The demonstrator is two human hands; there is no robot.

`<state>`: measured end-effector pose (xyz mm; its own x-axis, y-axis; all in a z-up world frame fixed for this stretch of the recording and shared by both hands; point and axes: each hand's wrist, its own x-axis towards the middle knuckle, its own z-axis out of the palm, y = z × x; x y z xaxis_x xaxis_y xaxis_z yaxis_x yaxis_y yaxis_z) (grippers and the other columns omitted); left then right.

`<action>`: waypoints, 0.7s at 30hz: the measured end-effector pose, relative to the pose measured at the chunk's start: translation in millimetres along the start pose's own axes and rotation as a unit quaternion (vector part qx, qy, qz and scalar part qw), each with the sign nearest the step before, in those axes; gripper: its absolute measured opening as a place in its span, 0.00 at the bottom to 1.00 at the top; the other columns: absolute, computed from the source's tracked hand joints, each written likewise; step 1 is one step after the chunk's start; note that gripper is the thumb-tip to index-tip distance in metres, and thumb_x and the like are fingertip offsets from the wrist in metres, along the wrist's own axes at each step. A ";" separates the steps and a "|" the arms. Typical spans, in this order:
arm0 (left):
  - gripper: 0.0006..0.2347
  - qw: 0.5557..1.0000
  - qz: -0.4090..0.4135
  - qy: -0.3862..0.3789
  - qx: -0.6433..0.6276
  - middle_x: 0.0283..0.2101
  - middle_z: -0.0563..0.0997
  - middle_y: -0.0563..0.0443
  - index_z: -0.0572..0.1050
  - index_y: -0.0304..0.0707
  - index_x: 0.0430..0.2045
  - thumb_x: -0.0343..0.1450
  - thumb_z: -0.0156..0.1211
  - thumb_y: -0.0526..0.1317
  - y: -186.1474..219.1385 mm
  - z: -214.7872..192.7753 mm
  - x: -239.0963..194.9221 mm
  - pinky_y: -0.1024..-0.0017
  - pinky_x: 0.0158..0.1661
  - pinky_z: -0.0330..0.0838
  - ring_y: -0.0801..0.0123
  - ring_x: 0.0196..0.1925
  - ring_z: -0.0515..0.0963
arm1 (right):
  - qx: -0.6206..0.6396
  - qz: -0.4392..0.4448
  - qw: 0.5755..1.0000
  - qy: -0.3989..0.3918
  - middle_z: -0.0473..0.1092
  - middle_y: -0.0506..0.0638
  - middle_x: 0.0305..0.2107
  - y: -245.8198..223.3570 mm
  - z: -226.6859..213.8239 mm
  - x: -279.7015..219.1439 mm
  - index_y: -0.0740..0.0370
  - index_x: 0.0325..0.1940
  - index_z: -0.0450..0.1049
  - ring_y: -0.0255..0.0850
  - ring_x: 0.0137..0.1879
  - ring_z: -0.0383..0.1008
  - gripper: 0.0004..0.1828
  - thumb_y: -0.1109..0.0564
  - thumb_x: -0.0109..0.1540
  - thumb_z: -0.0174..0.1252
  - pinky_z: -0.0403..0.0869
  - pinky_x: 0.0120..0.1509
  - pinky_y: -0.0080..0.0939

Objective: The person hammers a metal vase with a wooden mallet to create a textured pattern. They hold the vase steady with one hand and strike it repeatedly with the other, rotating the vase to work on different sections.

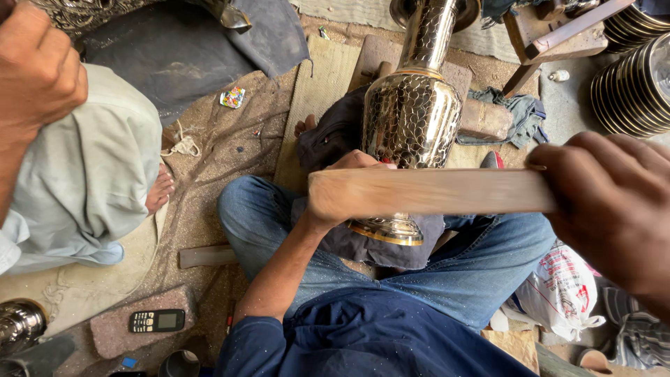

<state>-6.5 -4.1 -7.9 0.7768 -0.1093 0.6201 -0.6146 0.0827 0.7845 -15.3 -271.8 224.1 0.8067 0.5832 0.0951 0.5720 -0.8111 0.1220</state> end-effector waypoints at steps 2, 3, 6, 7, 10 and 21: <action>0.13 0.997 0.044 -0.027 0.050 0.47 0.83 0.53 0.76 0.35 0.51 0.73 0.66 0.30 -0.4 0.6 4.5 0.71 0.51 0.82 0.68 0.48 0.84 | 0.092 0.019 0.995 0.020 0.74 0.50 0.31 2.3 4.9 -0.3 0.58 0.50 0.71 0.42 0.35 0.79 0.18 0.54 0.59 0.66 0.77 0.39 0.42; 0.13 0.994 0.068 -0.041 0.076 0.47 0.83 0.54 0.76 0.37 0.51 0.73 0.66 0.30 -0.1 0.2 6.8 0.74 0.50 0.82 0.71 0.47 0.85 | 0.049 0.013 0.999 0.010 0.74 0.51 0.30 2.7 9.9 -1.2 0.58 0.46 0.71 0.44 0.34 0.79 0.18 0.53 0.57 0.67 0.76 0.38 0.44; 0.14 0.998 0.009 -0.039 0.043 0.47 0.82 0.51 0.78 0.37 0.51 0.71 0.63 0.27 3.5 -2.0 9.2 0.68 0.53 0.83 0.65 0.50 0.85 | -0.080 -0.036 0.996 0.021 0.74 0.51 0.30 11.2 16.7 -8.1 0.59 0.47 0.73 0.49 0.37 0.79 0.19 0.52 0.55 0.68 0.77 0.43 0.48; 0.14 0.996 0.035 -0.043 0.070 0.47 0.82 0.52 0.78 0.37 0.51 0.71 0.65 0.28 2.5 -3.5 11.0 0.68 0.52 0.84 0.65 0.50 0.85 | -0.122 -0.057 0.990 0.030 0.74 0.51 0.31 13.1 18.1 -11.0 0.58 0.49 0.74 0.50 0.39 0.79 0.20 0.52 0.55 0.68 0.78 0.46 0.50; 0.16 0.989 0.067 -0.054 0.121 0.46 0.82 0.53 0.77 0.39 0.51 0.69 0.67 0.31 2.5 -6.2 9.3 0.68 0.50 0.84 0.67 0.49 0.84 | 0.119 0.059 0.991 0.019 0.73 0.48 0.33 12.9 19.9 -17.8 0.59 0.50 0.69 0.43 0.39 0.78 0.21 0.54 0.57 0.67 0.75 0.41 0.43; 0.15 0.988 0.068 -0.073 0.116 0.46 0.81 0.57 0.79 0.42 0.46 0.65 0.69 0.31 0.8 -4.9 13.8 0.74 0.46 0.86 0.68 0.47 0.84 | -0.076 0.038 0.995 -0.046 0.71 0.50 0.31 4.0 10.5 -27.1 0.59 0.46 0.75 0.45 0.38 0.76 0.23 0.56 0.47 0.70 0.74 0.47 0.44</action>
<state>4.4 -0.7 1.3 0.6667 -0.2560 0.7000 -0.7404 -0.1203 0.6613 -33.3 -291.3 211.6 0.8606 0.5089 0.0193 0.4862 -0.8323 0.2663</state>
